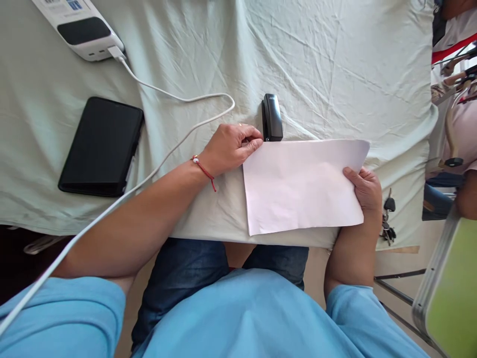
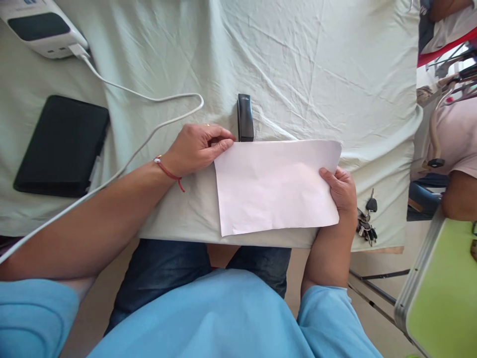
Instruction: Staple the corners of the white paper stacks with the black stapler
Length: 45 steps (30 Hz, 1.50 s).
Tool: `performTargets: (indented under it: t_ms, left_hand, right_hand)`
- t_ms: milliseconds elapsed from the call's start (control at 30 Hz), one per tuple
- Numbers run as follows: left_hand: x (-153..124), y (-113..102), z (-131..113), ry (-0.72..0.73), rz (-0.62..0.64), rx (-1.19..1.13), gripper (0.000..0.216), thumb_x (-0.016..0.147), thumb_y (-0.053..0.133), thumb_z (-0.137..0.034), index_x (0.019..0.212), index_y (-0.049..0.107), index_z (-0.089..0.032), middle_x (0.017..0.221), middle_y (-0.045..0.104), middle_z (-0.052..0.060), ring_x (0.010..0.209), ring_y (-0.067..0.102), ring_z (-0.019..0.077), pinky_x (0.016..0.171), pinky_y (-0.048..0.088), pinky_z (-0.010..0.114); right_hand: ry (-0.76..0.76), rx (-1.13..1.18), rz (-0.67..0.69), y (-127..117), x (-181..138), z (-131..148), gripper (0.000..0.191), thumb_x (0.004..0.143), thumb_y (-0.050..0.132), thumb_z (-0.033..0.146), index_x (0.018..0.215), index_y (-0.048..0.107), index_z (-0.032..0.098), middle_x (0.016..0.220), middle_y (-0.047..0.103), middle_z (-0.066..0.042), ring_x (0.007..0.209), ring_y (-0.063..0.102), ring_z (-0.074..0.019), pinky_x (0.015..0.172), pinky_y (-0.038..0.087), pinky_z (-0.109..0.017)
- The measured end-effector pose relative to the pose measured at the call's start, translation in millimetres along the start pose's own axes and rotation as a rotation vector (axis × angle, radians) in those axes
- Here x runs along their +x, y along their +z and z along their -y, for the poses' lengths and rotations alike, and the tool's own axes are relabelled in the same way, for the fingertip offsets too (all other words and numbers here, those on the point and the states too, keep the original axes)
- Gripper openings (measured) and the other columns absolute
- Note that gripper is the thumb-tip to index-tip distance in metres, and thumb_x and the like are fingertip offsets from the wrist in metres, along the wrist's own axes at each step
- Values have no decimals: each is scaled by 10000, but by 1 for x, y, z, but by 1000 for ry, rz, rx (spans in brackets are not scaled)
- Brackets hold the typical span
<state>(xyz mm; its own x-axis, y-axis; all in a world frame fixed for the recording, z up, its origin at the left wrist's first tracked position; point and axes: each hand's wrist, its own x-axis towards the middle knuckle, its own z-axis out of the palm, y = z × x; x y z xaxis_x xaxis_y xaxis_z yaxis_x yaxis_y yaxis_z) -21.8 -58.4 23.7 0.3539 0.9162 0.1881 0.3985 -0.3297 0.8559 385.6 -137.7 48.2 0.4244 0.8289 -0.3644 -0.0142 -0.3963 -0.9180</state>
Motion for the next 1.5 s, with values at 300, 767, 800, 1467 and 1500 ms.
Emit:
performTargets:
  t_ms: [300,767,800,1467,1500]
  left_hand:
    - [-1,-5,-2,-78,97,41,240,946,733,-370,1010,912,-223,844,850,14,765,709,177,833,539,318]
    - [17,7,18,-125,-92,99,110,928,770,-285,883,862,-246,829,832,15,738,651,197,784,518,367]
    - [20,5,20,-114,-69,106,105,915,773,-283,872,861,-246,804,819,13,734,654,202,782,516,366]
    - [18,17,28,469,-110,123,410,1091,602,-193,1355,896,-300,1471,908,56,1454,832,270,1346,618,522]
    - [19,18,33,471,-116,135,433,1081,600,-183,1370,900,-304,1465,912,48,1447,838,265,1344,620,519]
  right_hand:
    - [85,16,-50,-13,2,-1,511,706,1128,345,1090,851,155,963,888,-66,906,878,-274,806,773,-405]
    - [69,-20,-43,-10,5,4,537,724,1124,422,1134,885,168,911,870,-21,657,721,-156,657,634,-297]
    - [74,-29,-42,-10,5,4,512,730,1116,415,1119,884,175,898,865,-12,647,713,-153,640,621,-290]
    - [80,-100,-87,-17,4,5,440,673,1091,476,987,879,251,807,838,-3,598,698,-186,477,565,-307]
    - [78,-121,-76,-17,4,5,455,664,1095,493,993,884,258,833,851,-10,615,714,-198,496,582,-321]
